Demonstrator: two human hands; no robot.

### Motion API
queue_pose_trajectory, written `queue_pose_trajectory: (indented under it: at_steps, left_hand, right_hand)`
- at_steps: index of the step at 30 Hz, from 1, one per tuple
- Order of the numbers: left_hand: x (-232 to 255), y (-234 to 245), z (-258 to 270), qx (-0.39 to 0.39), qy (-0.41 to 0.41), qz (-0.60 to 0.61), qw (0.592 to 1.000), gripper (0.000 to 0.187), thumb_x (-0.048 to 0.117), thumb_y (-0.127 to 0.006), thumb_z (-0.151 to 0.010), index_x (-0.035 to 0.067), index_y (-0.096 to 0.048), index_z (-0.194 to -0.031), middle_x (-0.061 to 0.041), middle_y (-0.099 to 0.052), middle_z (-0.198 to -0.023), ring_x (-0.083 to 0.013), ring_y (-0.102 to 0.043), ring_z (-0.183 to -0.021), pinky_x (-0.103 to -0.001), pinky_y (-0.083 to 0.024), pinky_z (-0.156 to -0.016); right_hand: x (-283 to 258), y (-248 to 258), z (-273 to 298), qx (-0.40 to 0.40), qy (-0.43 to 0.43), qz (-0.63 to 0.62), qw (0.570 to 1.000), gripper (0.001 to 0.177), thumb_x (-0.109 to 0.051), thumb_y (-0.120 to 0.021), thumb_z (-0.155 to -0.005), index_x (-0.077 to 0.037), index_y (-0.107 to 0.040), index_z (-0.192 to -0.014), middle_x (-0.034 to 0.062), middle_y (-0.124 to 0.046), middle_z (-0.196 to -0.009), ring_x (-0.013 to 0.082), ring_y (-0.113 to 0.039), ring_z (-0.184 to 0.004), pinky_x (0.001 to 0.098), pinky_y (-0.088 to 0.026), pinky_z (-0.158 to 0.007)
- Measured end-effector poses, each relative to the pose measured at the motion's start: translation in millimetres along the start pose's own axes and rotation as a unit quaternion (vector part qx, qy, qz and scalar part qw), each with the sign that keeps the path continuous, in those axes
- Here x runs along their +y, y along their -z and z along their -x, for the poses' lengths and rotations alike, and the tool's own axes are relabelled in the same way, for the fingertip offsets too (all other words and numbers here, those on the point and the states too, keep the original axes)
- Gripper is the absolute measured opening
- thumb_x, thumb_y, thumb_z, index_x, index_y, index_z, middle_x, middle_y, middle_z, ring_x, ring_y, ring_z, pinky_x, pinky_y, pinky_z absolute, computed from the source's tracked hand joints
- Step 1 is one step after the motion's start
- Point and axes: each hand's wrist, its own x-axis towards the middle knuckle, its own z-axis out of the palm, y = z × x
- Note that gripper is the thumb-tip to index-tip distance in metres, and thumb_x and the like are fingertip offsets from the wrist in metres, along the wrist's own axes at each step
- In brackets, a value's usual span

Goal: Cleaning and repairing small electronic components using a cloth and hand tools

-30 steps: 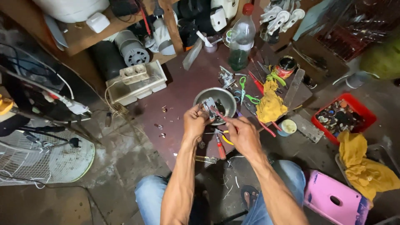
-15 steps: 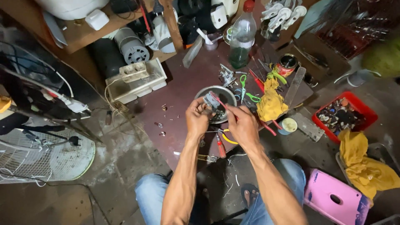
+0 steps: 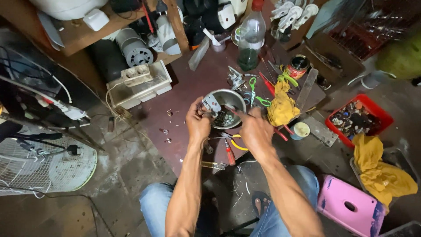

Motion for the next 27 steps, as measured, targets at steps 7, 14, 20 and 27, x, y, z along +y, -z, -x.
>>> queue_pose_trajectory:
  at_steps: [7,14,20,27]
  left_hand:
    - [25.9,-7.2,8.5,-0.078,0.124,0.054,0.988,0.063,-0.012,-0.064,-0.08,0.001,-0.048,-0.14,-0.013,-0.069,-0.098,-0.0231,-0.068,-0.086,-0.046,-0.066,-0.075]
    - [32.4,-6.9,-0.3,-0.029,-0.072,-0.333,0.94,0.043,0.01,-0.077,-0.079,0.009,-0.065,-0.121,-0.015,-0.075,-0.094,-0.0378,-0.072,-0.096,-0.05,-0.061,-0.075]
    - [42.1,-23.2,3.8,-0.069,-0.314,-0.447,0.835,0.03,0.005,-0.07,-0.082,0.017,-0.073,-0.111,-0.012,-0.07,-0.1,-0.0321,-0.07,-0.098,-0.042,-0.059,-0.08]
    - [59.2,-16.6,-11.2,-0.147,-0.275,-0.504,0.805,0.048,0.0,-0.075,-0.07,0.008,-0.068,-0.116,-0.018,-0.061,-0.106,-0.041,-0.063,-0.105,-0.053,-0.056,-0.083]
  right_hand:
    - [-32.6,19.9,-7.5,-0.032,0.053,0.102,0.993,0.042,-0.019,-0.043,-0.098,-0.027,-0.064,-0.134,0.0086,-0.054,-0.136,0.0332,-0.05,-0.125,0.0493,-0.036,-0.103]
    - [57.7,40.3,-55.4,0.134,-0.122,-0.063,0.981,0.044,-0.024,-0.061,-0.1,-0.015,-0.058,-0.143,0.0221,-0.058,-0.133,0.0416,-0.051,-0.128,0.0576,-0.041,-0.103]
    - [155.7,-9.1,-123.8,0.134,-0.138,-0.012,0.981,0.031,-0.025,-0.067,-0.091,-0.013,-0.075,-0.119,0.0233,-0.074,-0.103,0.0454,-0.069,-0.102,0.0539,-0.055,-0.084]
    - [133.2,27.6,-78.0,0.321,0.073,-0.184,0.926,0.018,-0.012,-0.063,-0.096,-0.002,-0.072,-0.108,0.0245,-0.06,-0.096,0.0484,-0.063,-0.097,0.0516,-0.052,-0.088]
